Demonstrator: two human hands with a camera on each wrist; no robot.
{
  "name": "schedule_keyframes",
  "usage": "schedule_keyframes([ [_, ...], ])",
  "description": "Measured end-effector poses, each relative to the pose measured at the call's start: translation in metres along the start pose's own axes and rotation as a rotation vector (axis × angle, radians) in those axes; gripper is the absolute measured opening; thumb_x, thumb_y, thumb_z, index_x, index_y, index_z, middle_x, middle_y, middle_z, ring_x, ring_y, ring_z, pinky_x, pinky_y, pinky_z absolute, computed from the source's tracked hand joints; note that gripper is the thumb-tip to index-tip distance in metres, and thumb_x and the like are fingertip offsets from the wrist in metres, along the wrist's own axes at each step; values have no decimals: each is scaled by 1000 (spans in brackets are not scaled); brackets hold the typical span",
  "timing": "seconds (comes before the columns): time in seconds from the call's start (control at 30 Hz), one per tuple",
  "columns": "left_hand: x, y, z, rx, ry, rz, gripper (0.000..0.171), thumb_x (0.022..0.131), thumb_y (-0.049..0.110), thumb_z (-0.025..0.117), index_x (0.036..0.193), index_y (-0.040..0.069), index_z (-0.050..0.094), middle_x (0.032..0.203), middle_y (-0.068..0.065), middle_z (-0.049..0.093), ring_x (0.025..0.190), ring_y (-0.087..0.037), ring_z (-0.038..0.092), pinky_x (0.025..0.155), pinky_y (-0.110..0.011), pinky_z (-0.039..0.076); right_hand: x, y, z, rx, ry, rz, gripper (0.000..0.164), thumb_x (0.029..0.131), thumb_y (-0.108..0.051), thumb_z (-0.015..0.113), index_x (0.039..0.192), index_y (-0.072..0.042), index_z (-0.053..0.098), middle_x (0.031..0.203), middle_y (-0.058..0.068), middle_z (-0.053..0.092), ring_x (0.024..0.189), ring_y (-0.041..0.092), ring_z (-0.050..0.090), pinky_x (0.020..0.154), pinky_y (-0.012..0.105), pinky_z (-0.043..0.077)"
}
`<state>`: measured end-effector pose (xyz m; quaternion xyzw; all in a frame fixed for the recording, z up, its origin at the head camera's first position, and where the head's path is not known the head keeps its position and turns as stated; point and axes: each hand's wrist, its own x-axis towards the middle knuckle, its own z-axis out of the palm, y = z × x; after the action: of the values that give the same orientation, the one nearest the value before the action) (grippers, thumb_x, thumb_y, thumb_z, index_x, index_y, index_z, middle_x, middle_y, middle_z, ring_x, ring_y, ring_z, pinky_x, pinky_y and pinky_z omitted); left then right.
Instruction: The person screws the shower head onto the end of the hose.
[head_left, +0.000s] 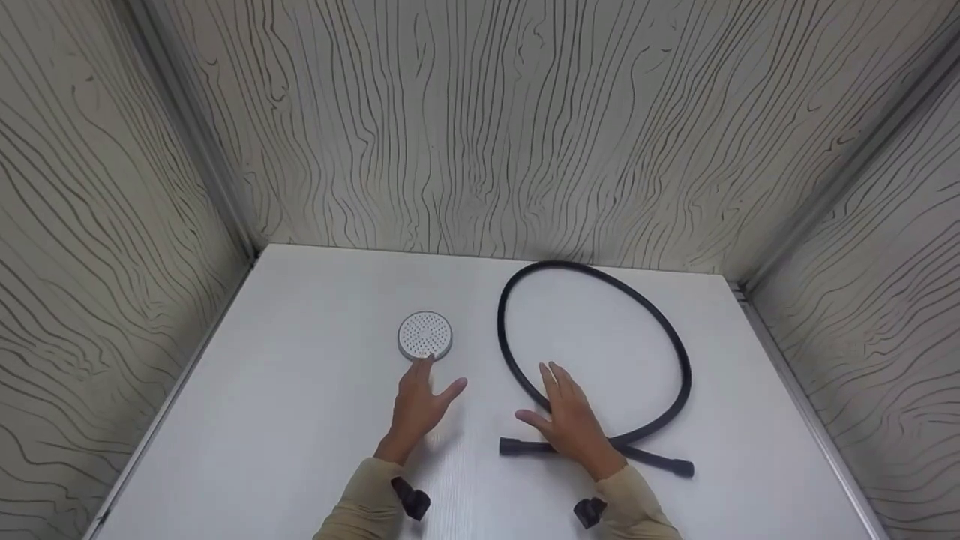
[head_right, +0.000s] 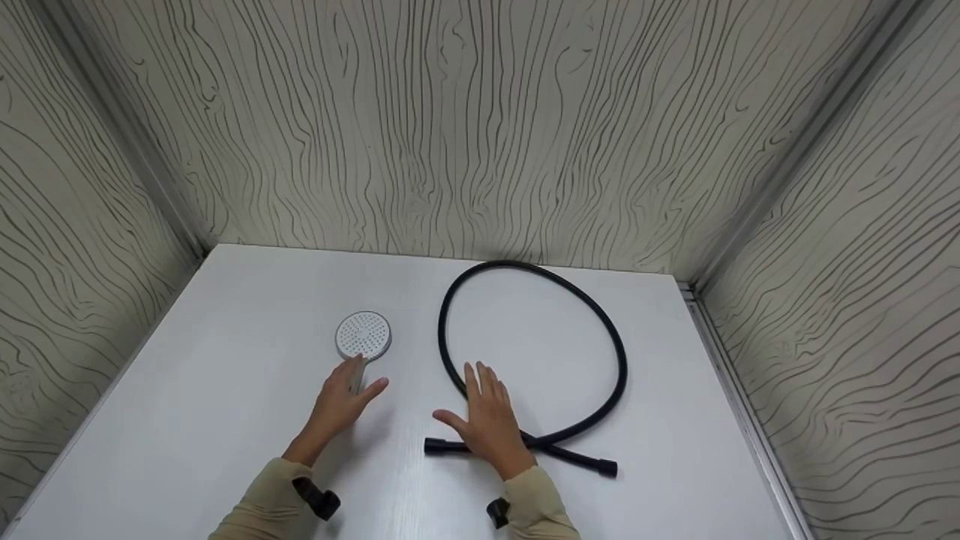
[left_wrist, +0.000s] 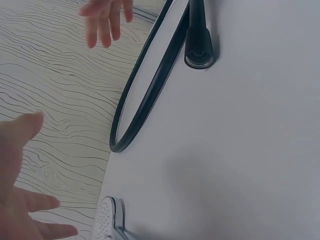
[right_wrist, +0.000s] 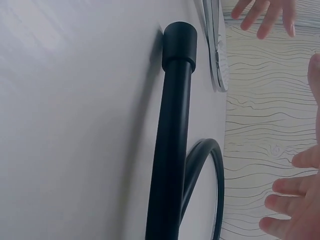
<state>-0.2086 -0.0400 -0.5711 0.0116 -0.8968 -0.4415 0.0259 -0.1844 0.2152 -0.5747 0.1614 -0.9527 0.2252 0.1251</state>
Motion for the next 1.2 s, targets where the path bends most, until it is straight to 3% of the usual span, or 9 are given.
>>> schedule_keyframes([
  [0.3,6,1,-5,-68,-73,-97,80,89,52,62,144,-1,40,150,-25,39,141,-43,34,118,-56,29,-3,-1,-2,66,-26,7,83,85,-47,70,146,-1,38,148,21,44,137,37,43,112,53,40],
  [0.47,6,1,-8,-83,-106,-153,81,90,52,61,147,-1,37,153,-24,36,143,-41,31,120,-55,26,-5,-2,-4,99,-41,5,84,85,-52,68,147,-3,39,149,18,45,138,34,44,113,50,41],
  [0.83,5,-3,-11,-86,-94,-182,78,91,48,60,147,0,37,152,-24,37,142,-43,33,119,-58,27,-12,-2,-1,77,-12,-48,78,82,-45,73,142,-3,46,141,17,53,131,33,51,109,48,45],
  [1.07,9,-6,-13,-119,-88,-302,79,91,51,61,148,3,35,150,-25,38,139,-44,37,115,-58,34,-15,-2,0,102,-48,-19,75,82,-44,74,140,-4,49,140,15,54,131,32,52,109,46,45],
  [1.2,11,-7,-15,-125,-85,-332,77,91,50,61,148,4,36,149,-27,40,137,-44,40,112,-57,38,-17,-2,1,110,-62,-26,72,82,-43,73,138,-4,50,139,15,55,129,31,53,107,46,47],
])
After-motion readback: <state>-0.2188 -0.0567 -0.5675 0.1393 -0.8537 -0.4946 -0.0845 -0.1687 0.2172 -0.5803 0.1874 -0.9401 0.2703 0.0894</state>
